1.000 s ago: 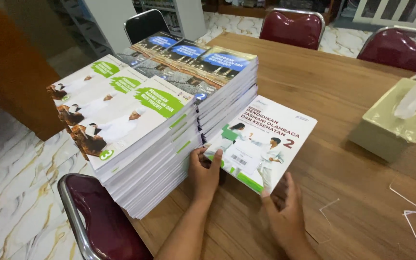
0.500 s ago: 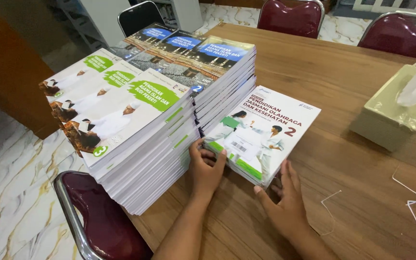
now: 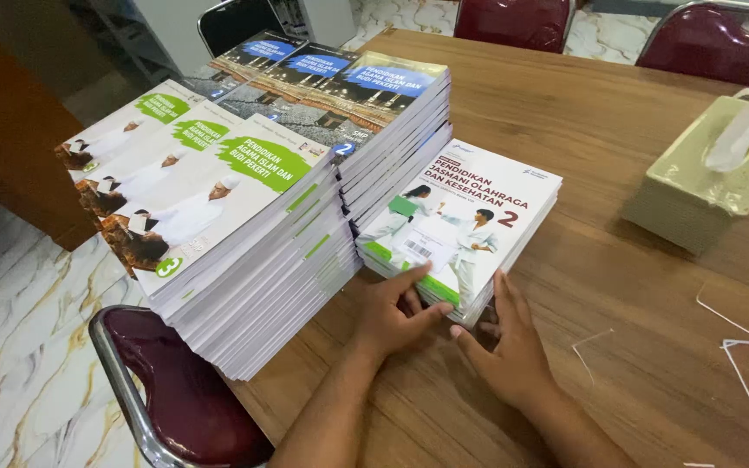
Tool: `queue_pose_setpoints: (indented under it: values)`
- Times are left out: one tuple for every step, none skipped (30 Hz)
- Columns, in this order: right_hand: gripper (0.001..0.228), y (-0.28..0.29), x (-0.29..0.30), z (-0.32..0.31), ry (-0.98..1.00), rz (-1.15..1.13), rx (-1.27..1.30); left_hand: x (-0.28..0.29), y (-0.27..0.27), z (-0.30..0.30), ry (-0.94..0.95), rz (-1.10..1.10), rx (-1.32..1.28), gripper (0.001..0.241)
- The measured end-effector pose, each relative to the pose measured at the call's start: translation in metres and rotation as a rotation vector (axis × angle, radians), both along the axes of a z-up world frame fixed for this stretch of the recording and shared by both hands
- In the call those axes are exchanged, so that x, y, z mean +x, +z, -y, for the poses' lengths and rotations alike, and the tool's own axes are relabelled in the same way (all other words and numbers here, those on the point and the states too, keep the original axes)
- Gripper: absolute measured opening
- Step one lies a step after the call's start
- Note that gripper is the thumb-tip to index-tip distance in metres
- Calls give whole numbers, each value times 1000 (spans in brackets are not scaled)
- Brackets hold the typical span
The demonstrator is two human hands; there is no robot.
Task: Cutting labels with scissors and taping them onto the covers of stacks of books.
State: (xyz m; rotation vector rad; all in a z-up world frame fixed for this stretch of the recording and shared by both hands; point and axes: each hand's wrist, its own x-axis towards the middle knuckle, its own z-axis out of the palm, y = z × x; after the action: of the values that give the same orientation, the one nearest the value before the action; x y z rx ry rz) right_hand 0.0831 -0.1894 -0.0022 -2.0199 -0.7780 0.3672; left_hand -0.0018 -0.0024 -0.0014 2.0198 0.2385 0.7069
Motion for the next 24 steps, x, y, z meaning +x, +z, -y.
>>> queue_pose_setpoints:
  values:
    - [103,-1,0,1,3,2,28,-2,-1,3,-54,24,-40,57]
    - [103,-6,0,0,-2,8,29,-3,-6,5,-59,29,-38,57]
    - [100,-11,-1,0,-13,61,111,-3,-10,9,-127,65,8,55]
    - [97,-15,0,1,-32,118,193,-2,-13,13,-204,104,57,53]
    - [97,-10,-5,1,-45,127,196,-7,-3,24,-217,112,60,53]
    - [98,-5,-8,4,-50,32,190,-10,6,37,-217,79,73,53]
    - [102,-1,-11,7,-56,-63,186,-13,15,50,-217,46,86,53]
    - [102,-4,-15,13,-82,-59,180,-14,15,57,-243,49,79,53]
    - [98,-8,-19,20,-100,-77,188,-15,15,64,-199,129,169,51]
    - [95,-12,-22,29,-130,-94,196,-14,15,73,-165,212,255,48]
    - [95,-22,-28,37,-167,-90,191,-18,15,80,-201,217,244,48]
    - [85,-31,-32,47,-124,-79,309,-18,15,88,-219,197,315,49]
    - [78,-40,-36,58,-79,-62,426,-18,16,97,-236,180,386,50]
    - [78,-37,-40,71,-132,-52,422,-19,13,105,-288,190,376,50]
    - [78,-34,-44,84,-115,111,377,-19,10,114,-317,200,458,33]
    - [78,-32,-48,96,-95,272,324,-19,7,121,-343,215,543,18]
    - [78,-24,-53,115,-145,280,313,-22,7,135,-393,230,534,18]
    - [79,-14,-57,132,-97,226,312,-25,8,147,-370,129,522,37]
    - [80,-5,-61,147,-48,172,311,-29,9,157,-348,28,512,57]
    - [80,0,-62,164,-77,184,312,-29,8,174,-375,43,516,57]
    - [76,4,-63,180,-72,163,296,-30,6,189,-400,-1,424,52]
    - [71,9,-66,194,-58,139,279,-34,5,203,-417,-49,331,47]
    - [71,7,-60,212,-76,148,279,-28,-1,218,-435,-40,334,47]
    - [71,5,-55,229,-68,190,212,-22,-7,232,-510,-11,319,49]
